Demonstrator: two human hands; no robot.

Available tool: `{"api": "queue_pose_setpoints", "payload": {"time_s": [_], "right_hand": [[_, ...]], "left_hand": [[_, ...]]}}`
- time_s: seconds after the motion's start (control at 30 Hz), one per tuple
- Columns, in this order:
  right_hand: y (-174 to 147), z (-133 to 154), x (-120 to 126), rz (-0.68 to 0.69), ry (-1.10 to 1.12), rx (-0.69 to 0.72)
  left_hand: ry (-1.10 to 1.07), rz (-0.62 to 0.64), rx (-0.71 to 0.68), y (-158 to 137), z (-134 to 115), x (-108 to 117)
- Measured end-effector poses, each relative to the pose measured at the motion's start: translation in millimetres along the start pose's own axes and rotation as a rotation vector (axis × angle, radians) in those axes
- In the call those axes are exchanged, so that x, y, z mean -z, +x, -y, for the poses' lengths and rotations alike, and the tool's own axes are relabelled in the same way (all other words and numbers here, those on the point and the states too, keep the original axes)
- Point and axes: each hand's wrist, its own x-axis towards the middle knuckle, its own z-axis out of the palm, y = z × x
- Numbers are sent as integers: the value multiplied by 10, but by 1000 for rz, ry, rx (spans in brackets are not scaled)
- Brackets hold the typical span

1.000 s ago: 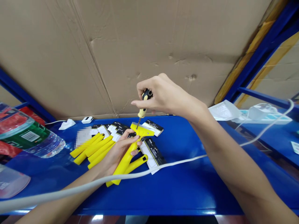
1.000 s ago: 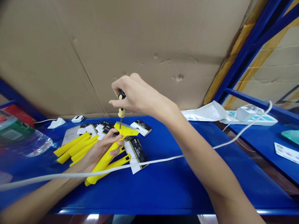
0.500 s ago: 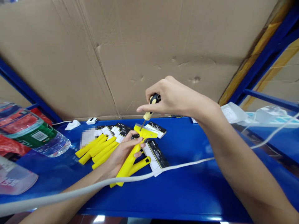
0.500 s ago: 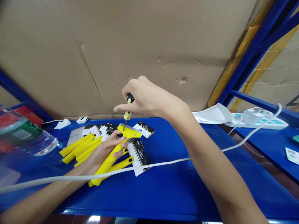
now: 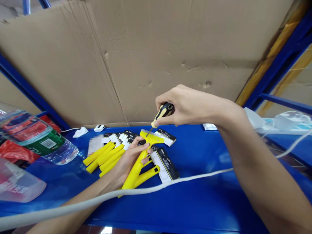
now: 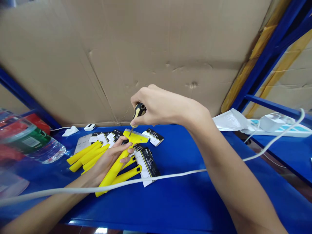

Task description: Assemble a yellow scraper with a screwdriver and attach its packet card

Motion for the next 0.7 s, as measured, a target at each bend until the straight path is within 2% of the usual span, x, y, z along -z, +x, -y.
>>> {"api": "queue_pose_setpoints", "payload": {"time_s": [0.23, 0.5, 0.7], "right_hand": [[24, 48, -6, 25, -67, 1], [29, 127, 40, 134, -73, -143], [30, 182, 6, 121, -108, -164]], "left_hand": [[24, 13, -44, 17, 32, -2], [35, 13, -60, 46, 77, 44], [47, -27, -96, 57, 106, 42]]}}
